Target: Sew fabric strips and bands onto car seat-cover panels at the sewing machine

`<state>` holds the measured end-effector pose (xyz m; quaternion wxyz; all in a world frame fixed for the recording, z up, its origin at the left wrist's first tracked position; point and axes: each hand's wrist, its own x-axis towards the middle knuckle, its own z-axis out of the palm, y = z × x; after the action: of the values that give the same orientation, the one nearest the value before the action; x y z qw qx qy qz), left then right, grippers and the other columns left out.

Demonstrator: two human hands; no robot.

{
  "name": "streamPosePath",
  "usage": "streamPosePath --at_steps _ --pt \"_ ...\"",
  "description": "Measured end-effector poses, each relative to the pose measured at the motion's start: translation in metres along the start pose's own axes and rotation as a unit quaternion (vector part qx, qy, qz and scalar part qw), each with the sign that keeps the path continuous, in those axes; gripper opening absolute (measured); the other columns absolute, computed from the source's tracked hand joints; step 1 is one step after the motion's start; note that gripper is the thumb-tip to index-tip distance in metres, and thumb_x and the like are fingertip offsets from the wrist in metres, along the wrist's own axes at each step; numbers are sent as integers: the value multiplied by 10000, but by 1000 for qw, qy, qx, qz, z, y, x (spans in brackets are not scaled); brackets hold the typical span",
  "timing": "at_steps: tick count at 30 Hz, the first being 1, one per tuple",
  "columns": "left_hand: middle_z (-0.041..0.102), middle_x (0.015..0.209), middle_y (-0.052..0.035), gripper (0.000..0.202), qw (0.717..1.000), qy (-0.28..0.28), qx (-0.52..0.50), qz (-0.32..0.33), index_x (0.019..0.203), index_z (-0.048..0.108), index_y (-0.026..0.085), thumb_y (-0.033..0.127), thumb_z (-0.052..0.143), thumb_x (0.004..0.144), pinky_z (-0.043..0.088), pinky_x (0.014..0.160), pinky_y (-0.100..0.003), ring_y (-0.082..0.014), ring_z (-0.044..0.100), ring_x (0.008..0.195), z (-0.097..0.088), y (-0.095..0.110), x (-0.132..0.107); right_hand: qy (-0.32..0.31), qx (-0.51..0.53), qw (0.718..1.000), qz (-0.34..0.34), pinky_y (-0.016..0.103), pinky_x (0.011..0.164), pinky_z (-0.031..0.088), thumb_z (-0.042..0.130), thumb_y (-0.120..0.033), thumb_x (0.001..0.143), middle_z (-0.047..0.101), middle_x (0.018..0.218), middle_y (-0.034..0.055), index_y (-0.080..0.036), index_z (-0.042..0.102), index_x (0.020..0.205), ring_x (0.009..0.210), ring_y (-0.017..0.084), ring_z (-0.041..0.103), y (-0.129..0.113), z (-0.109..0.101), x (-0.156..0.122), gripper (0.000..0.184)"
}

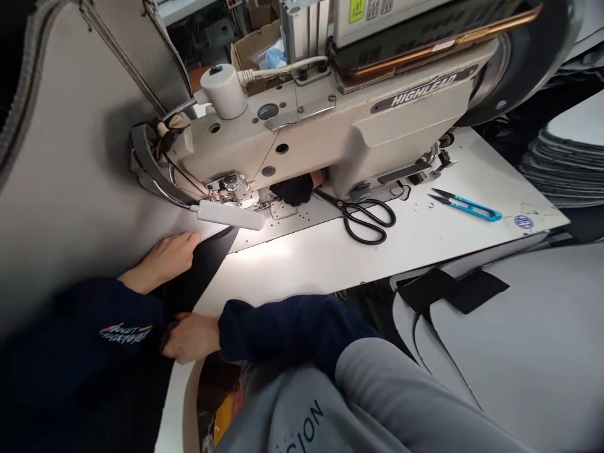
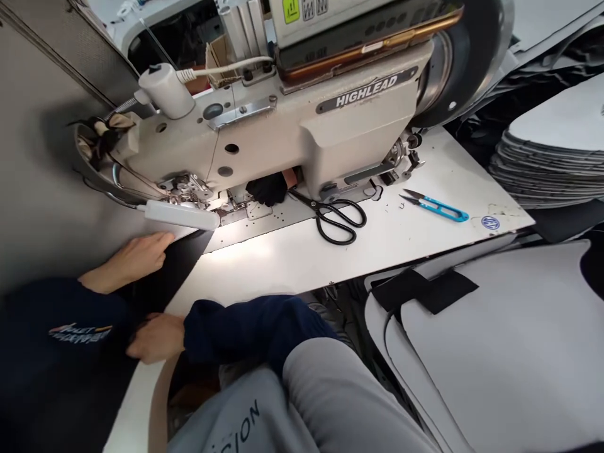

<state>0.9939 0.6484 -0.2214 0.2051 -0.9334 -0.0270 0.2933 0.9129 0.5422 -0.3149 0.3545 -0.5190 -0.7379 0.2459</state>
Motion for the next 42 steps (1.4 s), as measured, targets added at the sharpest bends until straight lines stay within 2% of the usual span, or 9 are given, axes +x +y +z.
streamPosePath --at_steps 5,9,12,15,18,21,27,33,42 --pt "625 802 -65 210 981 -7 -195 -18 922 529 189 132 377 789 408 724 -330 -273 636 831 16 27 -10 -92 -5 996 -7 332 754 494 464 -291 970 748 1082 53 -202 687 981 924 203 686 -27 -3 -68 240" --pt "536 692 -22 209 939 42 -333 -71 884 519 178 163 364 745 393 666 -309 -208 531 656 30 64 -18 -90 -21 992 -85 336 939 468 505 -315 988 737 1105 39 -183 668 1053 1016 176 664 -32 -14 -113 220" --pt "482 654 8 139 908 77 -406 -72 813 484 193 186 386 714 373 640 -294 -170 447 603 31 75 -22 -35 -110 989 -88 438 1006 441 485 -409 1011 700 1128 91 -170 662 1046 1060 235 628 -22 -29 -125 299" --pt "485 684 10 92 894 107 -433 -41 780 458 197 216 422 697 374 641 -288 -160 441 629 31 76 -22 63 -257 964 29 583 1034 400 436 -298 1020 654 1136 179 -116 653 1063 1084 315 611 -7 -43 -128 286" --pt "524 777 -19 137 900 133 -415 -25 837 511 183 275 423 788 422 706 -307 -183 507 717 30 75 -16 127 -358 916 131 661 1064 341 431 -174 982 594 1256 291 -17 626 1158 1214 400 566 5 -47 -126 306" --pt "562 1064 -100 371 921 148 -359 -16 1155 591 139 281 418 859 478 835 -354 -237 580 902 23 76 -4 132 -388 896 170 648 985 401 446 -268 995 567 1296 355 45 602 1220 1240 450 543 10 -49 -118 416" --pt "451 1350 -110 702 945 103 -300 -75 1429 550 214 113 514 735 532 867 -346 -250 609 970 1 69 15 25 -363 922 134 430 662 441 480 -104 940 704 807 139 -125 694 791 777 278 618 19 -70 -84 262" --pt "420 1451 -106 756 967 120 -218 -51 1463 515 226 10 450 742 542 889 -349 -254 625 1022 3 49 9 5 -409 905 113 488 750 475 482 -150 943 661 1167 339 -10 723 1040 968 363 679 12 -80 -80 295" --pt "557 1183 -142 689 988 107 -109 -27 1473 488 224 -6 435 826 507 903 -383 -290 576 1079 4 58 7 -2 -398 913 92 553 1011 486 467 -152 965 572 1312 373 83 646 1208 1207 391 633 18 -73 -111 383"
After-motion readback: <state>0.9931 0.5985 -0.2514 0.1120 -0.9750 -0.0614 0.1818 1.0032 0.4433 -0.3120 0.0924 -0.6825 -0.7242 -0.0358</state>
